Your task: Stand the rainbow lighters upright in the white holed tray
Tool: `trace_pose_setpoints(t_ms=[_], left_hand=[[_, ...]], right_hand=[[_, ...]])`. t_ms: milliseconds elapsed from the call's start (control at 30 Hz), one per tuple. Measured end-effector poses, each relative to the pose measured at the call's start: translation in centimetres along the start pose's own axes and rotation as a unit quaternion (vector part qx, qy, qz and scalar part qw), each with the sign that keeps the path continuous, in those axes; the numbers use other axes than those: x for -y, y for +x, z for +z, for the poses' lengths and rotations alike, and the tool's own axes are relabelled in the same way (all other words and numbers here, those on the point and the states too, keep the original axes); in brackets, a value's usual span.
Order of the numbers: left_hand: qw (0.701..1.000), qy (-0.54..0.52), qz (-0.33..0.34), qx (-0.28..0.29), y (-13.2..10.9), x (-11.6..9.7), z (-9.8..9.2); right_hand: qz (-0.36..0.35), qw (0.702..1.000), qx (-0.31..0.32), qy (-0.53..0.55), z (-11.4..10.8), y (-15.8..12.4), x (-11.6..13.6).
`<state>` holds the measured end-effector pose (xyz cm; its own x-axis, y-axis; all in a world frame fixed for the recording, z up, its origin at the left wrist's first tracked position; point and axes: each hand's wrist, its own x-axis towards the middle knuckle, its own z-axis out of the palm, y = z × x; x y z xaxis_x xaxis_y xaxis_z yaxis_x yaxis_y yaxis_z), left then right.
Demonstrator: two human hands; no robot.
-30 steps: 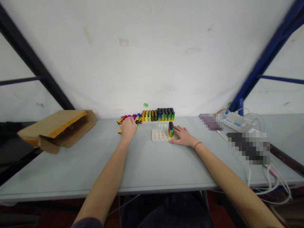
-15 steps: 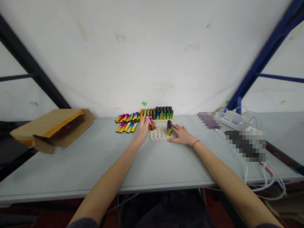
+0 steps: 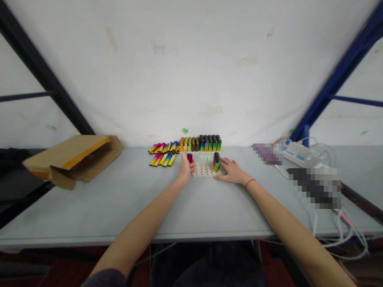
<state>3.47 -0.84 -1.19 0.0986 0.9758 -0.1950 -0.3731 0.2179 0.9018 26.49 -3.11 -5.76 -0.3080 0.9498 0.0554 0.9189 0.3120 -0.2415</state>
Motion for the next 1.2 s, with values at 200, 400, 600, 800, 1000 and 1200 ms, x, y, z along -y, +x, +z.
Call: trace_pose_setpoints(t_ms=[200,400,600,800,1000,1200], left_hand=[[1.0,0.026,-0.001,-0.018,0.08,0.52,-0.07],[0.999,0.023,0.021,-0.042,0.1,0.44,0.12],[0.999,-0.01,0.027,-0.044,0.2,0.62,0.0],[1.0,-0.008,0.004,-0.029,0.31,0.88,-0.16],[0.999,-0.017,0.004,-0.028,0.26,0.36,-0.25],[0.998,0.022,0.044,0.042,0.19,0.93,0.11]], right_hand=[[0.003,1.0,0.006,-0.004,0.06,-0.06,-0.1],[-0.002,1.0,0.004,-0.004,0.1,-0.02,-0.16],[-0.003,1.0,0.002,-0.002,0.06,-0.05,-0.06],[-0.005,1.0,-0.003,-0.006,0.06,-0.05,0.0],[-0.006,1.0,-0.003,-0.004,0.11,-0.01,-0.04],[-0.006,1.0,0.001,-0.006,0.04,-0.02,0.0]])
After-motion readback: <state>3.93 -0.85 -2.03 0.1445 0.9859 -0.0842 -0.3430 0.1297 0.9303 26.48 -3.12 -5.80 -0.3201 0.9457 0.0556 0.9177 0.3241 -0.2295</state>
